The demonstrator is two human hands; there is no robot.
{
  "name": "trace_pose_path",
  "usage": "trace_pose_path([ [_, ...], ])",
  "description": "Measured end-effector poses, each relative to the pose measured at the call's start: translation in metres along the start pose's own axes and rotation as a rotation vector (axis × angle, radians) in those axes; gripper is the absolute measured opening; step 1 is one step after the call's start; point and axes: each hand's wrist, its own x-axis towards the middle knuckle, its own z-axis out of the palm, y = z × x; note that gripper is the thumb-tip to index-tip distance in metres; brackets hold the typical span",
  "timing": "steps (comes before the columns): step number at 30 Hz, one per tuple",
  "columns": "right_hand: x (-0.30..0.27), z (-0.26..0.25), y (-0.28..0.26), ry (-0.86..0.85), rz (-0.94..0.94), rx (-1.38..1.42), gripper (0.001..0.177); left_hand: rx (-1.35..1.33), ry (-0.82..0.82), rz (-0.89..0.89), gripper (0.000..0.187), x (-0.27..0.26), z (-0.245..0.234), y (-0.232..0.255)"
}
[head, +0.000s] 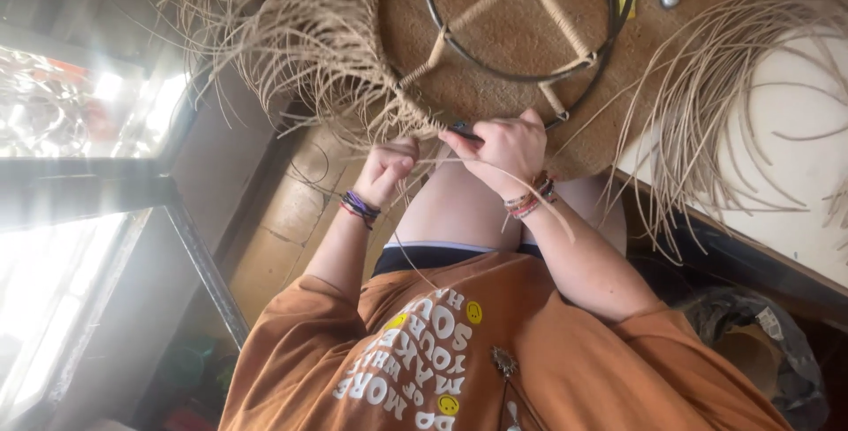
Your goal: Tying and weaving natural fiber strands onto a circular metal frame to create a decorative item like a lampshade.
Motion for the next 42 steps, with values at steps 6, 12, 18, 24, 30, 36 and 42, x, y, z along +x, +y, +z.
trace_pose_path([
  [6,0.002,0.0,0.008,-0.01,-0.009,0.032,0.055,0.392,-0.039,-0.306,0.027,-0.012,-0.003,0.034],
  [12,-0.035,-0.034,0.02,-0.14,-0.045,0.085,0.029,0.918,-0.124,-0.364,0.013,-0.001,0.053,0.063],
  [18,-0.069,-0.131,0.063,0.011,0.173,0.18,0.015,0.858,-0.193,-0.128,0.013,0.065,0.105,0.075],
  [24,-0.103,-0.163,0.165,0.24,0.278,-0.016,0.024,0.79,-0.373,-0.033,0.011,0.118,0.166,0.061],
  [30,-0.101,-0.134,0.239,0.225,0.089,-0.158,0.028,0.538,-0.385,-0.097,0.011,0.128,0.209,0.056],
  [36,-0.111,-0.131,0.222,0.416,0.177,0.371,0.011,0.045,-0.244,-0.42,0.032,0.126,0.24,0.049],
  [42,-0.117,-0.18,0.131,0.184,0.139,1.345,0.031,-0.905,0.164,-0.807,0.042,0.124,0.257,0.022],
])
